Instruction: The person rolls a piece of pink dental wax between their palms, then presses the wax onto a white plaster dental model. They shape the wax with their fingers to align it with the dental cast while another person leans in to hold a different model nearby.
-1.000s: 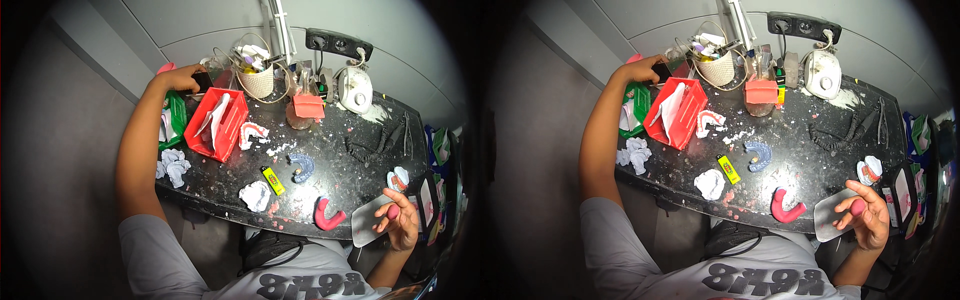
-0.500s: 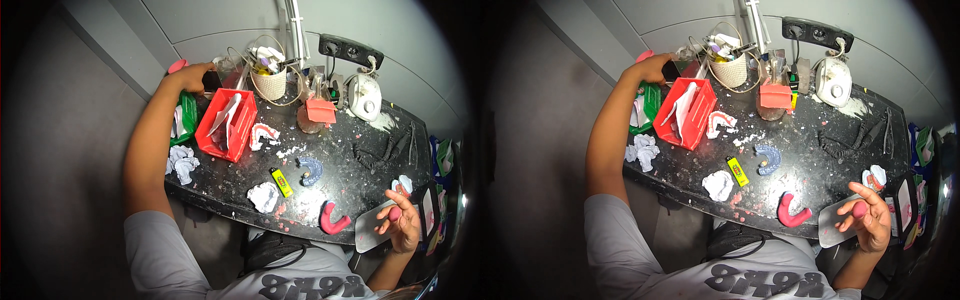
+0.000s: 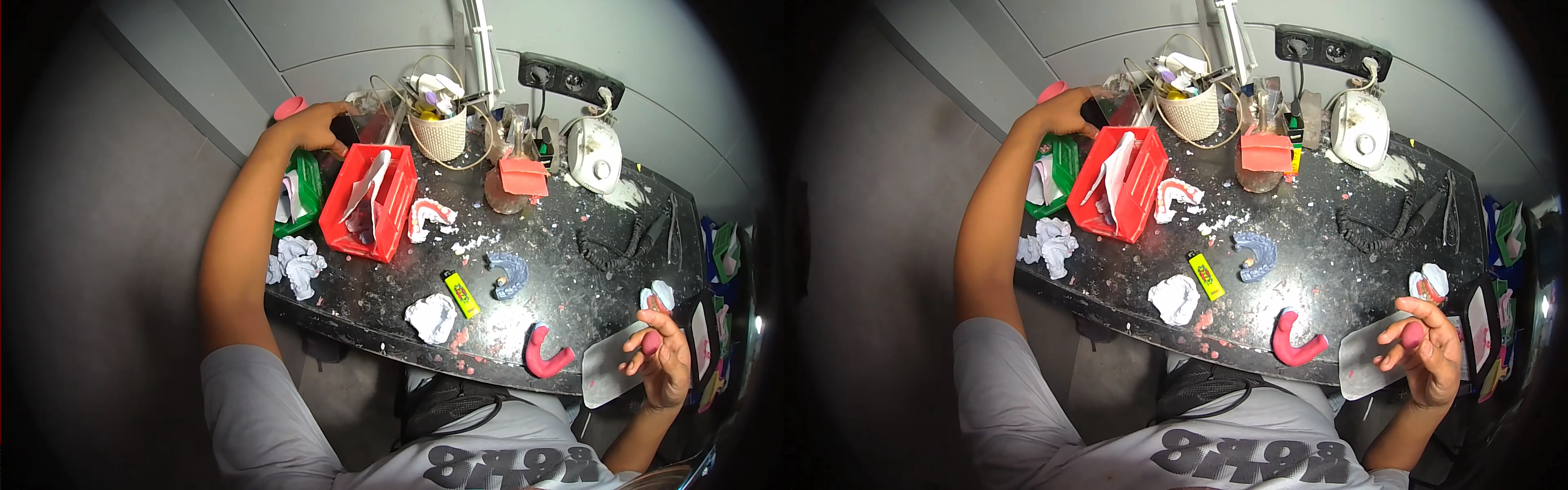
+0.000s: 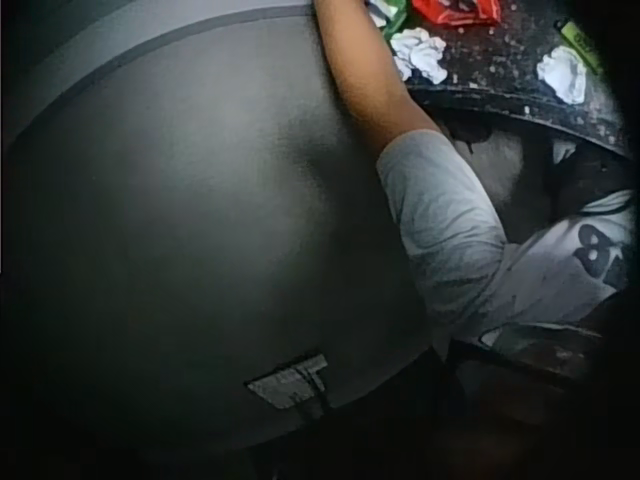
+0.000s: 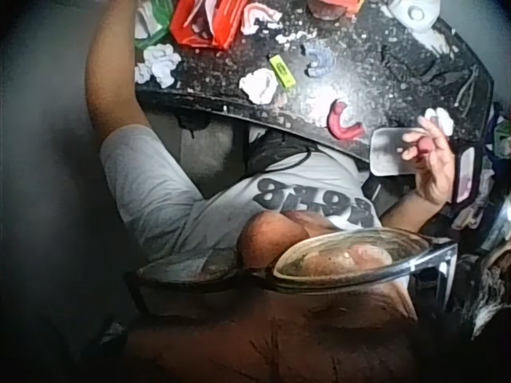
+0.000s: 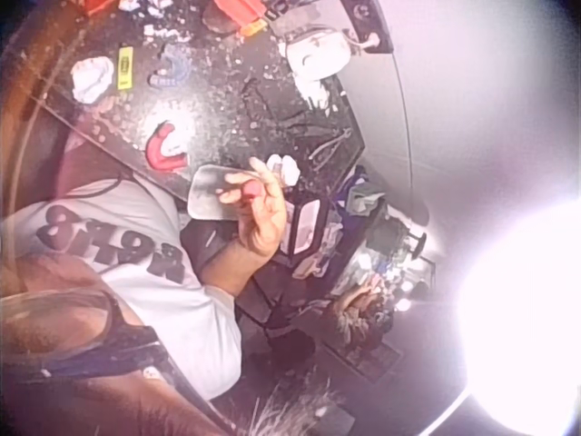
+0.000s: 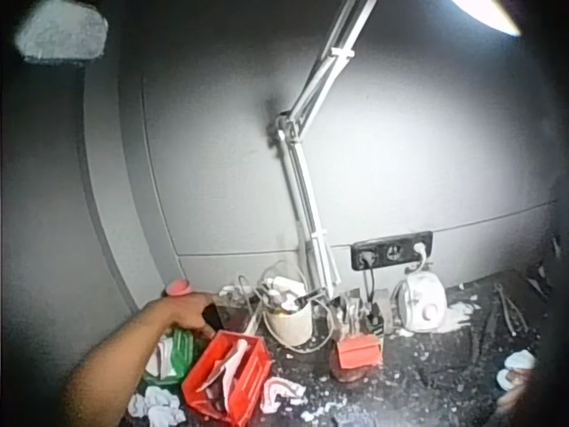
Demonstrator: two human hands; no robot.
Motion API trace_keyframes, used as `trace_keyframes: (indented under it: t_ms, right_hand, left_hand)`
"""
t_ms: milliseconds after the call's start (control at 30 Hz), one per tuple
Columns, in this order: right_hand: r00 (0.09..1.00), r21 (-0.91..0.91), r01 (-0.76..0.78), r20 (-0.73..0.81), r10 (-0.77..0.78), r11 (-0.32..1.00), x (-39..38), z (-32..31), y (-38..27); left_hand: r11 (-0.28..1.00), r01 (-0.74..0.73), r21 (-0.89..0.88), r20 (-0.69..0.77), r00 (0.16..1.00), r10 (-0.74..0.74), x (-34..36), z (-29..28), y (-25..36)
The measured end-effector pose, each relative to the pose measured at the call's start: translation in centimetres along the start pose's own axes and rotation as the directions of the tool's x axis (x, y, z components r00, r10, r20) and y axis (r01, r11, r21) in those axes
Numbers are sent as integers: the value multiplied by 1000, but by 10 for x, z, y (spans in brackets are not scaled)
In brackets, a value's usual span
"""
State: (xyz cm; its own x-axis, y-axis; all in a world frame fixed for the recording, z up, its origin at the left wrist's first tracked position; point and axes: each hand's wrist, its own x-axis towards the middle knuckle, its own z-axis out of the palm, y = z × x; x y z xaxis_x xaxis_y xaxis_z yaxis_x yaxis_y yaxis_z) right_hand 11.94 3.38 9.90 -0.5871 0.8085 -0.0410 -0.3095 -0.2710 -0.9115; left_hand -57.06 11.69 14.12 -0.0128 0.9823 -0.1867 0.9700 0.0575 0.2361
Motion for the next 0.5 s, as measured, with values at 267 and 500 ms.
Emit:
trace_keyframes:
  t_ms: [267,500]
  right_hand:
    - [1000,-10,16,-12,-16,1000,-3,0,-1]
    - [999,21,28,-41,-27,999,-14,-3,0]
  left_hand:
    - [999,-45,25,-38,998,46,-4,2,0]
    - [995,-43,85,-20,999,45,-4,-2,3]
